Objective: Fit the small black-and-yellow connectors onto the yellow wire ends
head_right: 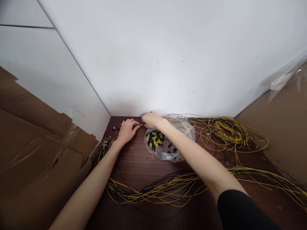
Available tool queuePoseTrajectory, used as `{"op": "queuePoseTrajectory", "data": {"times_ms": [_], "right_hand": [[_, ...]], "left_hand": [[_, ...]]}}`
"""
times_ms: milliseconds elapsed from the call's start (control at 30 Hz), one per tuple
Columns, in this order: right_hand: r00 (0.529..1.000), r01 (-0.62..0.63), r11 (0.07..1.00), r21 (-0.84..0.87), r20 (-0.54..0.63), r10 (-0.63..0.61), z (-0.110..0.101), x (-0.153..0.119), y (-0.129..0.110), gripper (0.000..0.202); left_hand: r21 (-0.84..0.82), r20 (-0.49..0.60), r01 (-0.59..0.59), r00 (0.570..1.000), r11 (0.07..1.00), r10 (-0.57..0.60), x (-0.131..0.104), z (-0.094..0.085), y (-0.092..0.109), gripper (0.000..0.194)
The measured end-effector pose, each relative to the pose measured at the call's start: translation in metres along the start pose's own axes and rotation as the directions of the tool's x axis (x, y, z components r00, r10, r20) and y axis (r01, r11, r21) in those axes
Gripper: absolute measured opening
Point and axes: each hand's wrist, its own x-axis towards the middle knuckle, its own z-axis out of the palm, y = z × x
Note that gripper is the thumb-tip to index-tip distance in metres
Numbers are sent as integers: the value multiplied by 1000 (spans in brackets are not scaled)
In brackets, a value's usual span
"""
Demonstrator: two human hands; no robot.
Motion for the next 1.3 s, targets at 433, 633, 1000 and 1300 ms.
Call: {"op": "queuePoseTrajectory", "data": {"times_ms": [433, 633, 1000, 1300], "right_hand": [[1000, -1, 996, 88, -24, 4, 1, 4, 4, 17], [993, 49, 986, 159, -116, -30, -1, 4, 6, 18], [981, 116, 938, 326, -187, -56, -2, -13, 14, 32], [999, 5, 909, 417, -38, 12, -22, -69, 44, 36]], "left_hand": [[-79, 95, -7, 995, 997, 15, 4, -20, -4, 11], [-377, -8, -156, 986, 913, 165, 7, -24, 7, 43], [-485, -51, -65, 998, 872, 46, 4, -1, 6, 35], [-353, -7, -108, 994, 929, 113, 1, 2, 7, 34]]}}
